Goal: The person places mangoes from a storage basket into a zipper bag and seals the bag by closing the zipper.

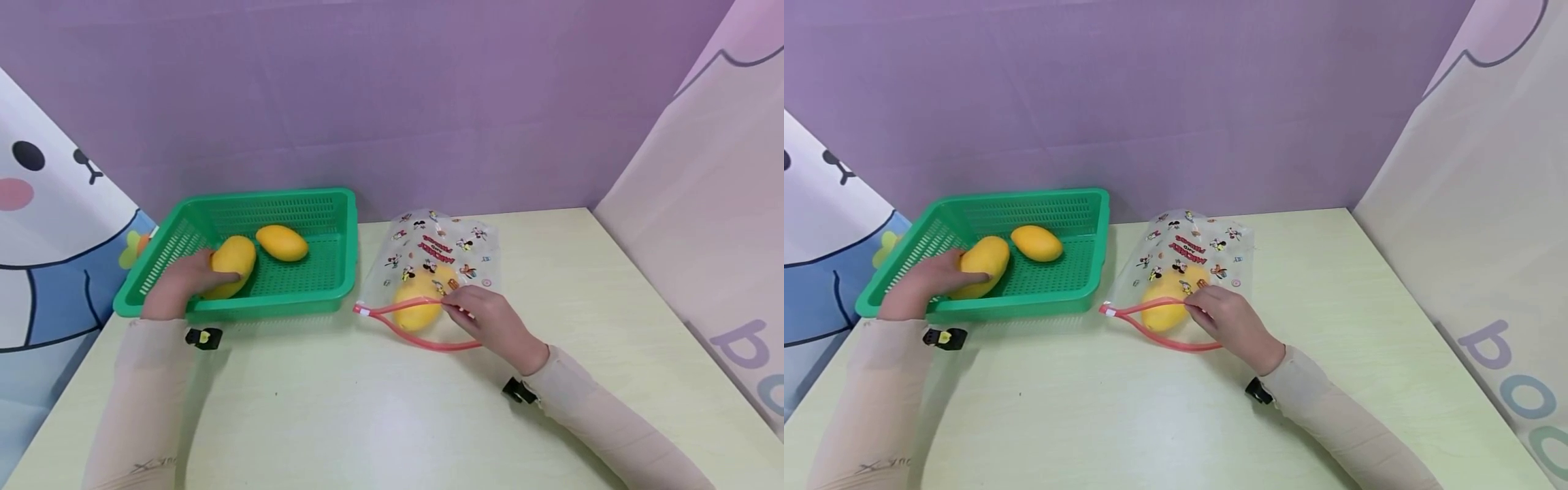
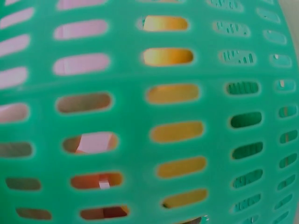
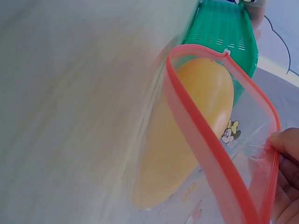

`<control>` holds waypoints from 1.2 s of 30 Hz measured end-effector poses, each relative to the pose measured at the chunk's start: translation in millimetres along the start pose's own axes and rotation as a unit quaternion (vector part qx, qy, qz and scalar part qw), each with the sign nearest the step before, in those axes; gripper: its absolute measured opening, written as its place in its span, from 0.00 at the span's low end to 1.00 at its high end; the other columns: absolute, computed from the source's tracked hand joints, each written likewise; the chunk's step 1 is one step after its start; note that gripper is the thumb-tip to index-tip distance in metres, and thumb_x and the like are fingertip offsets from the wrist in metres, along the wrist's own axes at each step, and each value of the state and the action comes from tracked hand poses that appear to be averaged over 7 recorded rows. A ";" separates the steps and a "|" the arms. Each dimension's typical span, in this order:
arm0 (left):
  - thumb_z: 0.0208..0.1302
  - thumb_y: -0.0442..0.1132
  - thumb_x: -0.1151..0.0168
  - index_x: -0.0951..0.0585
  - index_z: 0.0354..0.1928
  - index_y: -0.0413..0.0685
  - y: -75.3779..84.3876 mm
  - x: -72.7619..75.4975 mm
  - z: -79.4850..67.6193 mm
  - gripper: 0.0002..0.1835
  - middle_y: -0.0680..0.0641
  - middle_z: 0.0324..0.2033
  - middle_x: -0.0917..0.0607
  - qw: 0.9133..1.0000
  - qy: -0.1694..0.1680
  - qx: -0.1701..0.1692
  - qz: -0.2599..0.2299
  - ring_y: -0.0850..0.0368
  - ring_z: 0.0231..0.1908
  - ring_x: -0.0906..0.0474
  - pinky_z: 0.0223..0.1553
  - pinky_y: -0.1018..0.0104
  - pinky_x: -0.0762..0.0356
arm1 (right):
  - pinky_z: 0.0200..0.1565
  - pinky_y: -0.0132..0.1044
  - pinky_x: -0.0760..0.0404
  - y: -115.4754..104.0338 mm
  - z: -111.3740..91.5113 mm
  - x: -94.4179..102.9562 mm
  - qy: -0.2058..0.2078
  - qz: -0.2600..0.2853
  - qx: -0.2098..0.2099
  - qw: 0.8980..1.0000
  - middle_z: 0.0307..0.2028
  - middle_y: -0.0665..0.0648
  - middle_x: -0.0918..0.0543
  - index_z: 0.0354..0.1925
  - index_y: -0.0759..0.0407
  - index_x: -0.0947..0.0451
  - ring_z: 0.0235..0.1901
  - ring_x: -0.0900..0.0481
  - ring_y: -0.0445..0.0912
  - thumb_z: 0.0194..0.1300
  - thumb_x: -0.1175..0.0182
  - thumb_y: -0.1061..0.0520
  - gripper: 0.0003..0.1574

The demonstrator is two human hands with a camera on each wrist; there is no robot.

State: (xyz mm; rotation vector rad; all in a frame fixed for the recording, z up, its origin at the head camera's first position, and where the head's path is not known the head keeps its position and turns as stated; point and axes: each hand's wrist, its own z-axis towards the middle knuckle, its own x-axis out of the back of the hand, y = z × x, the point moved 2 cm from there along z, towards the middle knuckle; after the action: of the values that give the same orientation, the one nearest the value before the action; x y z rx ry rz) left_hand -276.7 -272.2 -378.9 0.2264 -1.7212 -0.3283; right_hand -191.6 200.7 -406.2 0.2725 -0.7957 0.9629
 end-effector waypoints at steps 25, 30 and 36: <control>0.57 0.61 0.40 0.43 0.63 0.25 23.7 10.1 -19.8 0.49 0.27 0.45 0.27 0.993 0.110 -0.031 0.021 0.37 0.36 0.28 0.32 0.48 0.30 | 0.37 0.36 0.18 -1.1 -1.2 0.5 -0.004 -0.006 -0.006 1.000 0.31 0.55 0.15 0.35 0.63 0.18 0.32 0.17 0.45 0.44 0.27 0.67 0.16; 0.57 0.60 0.40 0.43 0.64 0.26 33.9 14.2 -27.1 0.48 0.28 0.45 0.26 0.991 0.124 -0.039 0.026 0.37 0.35 0.28 0.31 0.49 0.30 | 0.37 0.36 0.18 -1.1 -1.4 0.5 -0.003 -0.005 -0.006 1.000 0.31 0.55 0.15 0.35 0.63 0.18 0.32 0.17 0.45 0.44 0.27 0.67 0.15; 0.58 0.60 0.40 0.46 0.67 0.28 45.4 18.1 -35.9 0.49 0.27 0.47 0.27 0.990 0.130 -0.041 0.029 0.36 0.36 0.29 0.31 0.48 0.30 | 0.37 0.36 0.18 -0.6 -1.7 0.5 -0.002 -0.005 -0.004 1.000 0.31 0.55 0.15 0.35 0.63 0.18 0.32 0.17 0.46 0.43 0.27 0.67 0.16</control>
State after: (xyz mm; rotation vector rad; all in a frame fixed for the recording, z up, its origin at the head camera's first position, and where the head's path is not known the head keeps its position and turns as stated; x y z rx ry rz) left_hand -243.1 -238.8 -341.1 0.1511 -1.4513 -0.3117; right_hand -190.1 201.6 -406.9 0.2722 -0.8015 0.9490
